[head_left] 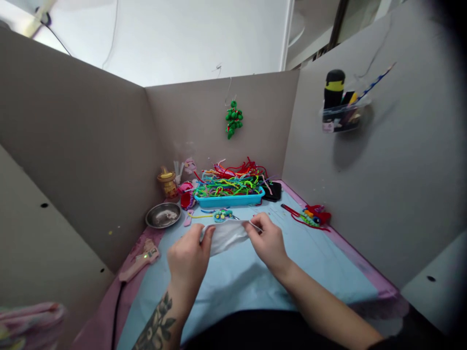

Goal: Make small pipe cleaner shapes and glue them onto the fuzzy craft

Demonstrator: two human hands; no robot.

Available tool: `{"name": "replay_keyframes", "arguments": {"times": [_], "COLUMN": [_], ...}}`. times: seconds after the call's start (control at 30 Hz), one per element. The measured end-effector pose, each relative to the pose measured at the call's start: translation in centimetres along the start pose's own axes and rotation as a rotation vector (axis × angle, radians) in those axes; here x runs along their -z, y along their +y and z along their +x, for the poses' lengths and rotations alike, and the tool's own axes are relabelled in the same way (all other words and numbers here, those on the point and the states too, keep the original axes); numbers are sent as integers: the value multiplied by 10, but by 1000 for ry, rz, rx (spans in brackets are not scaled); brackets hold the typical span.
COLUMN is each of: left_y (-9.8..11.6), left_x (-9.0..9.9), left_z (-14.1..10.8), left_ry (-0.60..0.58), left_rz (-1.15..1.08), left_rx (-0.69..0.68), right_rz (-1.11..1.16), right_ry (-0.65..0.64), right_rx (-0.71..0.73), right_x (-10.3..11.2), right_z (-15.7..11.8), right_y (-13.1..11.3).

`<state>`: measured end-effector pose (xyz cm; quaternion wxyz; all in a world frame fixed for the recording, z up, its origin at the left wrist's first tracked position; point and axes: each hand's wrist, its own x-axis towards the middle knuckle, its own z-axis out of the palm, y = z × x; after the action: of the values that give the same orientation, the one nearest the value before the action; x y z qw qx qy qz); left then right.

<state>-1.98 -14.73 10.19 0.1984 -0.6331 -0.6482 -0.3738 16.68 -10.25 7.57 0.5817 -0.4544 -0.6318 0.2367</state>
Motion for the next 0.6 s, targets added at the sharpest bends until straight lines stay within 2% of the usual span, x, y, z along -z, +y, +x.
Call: {"name": "replay_keyframes", "arguments": {"times": [0.07, 0.13, 0.2, 0.27, 0.37, 0.43, 0.5, 0.6], "left_y": [-4, -10, -17, -24, -32, -34, -31, -28], "left_x": [2, 5, 8, 9, 6, 8, 16, 40], "left_z": [0, 2, 4, 5, 4, 0, -4, -16], "left_ry": [15, 38, 46, -39, -320, -455, -487, -438], "left_rz": [-40, -70, -109, -236, -671, -1062, -1436, -1836], "left_rx": [26, 85, 161, 267, 519, 705, 820, 812], "right_rz": [45, 167, 387, 683, 1058, 1171, 1199, 1108], "right_ry": [-107, -283, -457, -552, -556, -572, -648, -751], "right_rx": [-53, -158, -278, -359, -351, -314, -295, -334], "right_x": [3, 14, 27, 39, 52, 58, 67, 91], "right_z": [2, 2, 1, -1, -1, 0, -1, -17], "right_y": [4, 8, 11, 10, 0, -7, -9, 0]}}
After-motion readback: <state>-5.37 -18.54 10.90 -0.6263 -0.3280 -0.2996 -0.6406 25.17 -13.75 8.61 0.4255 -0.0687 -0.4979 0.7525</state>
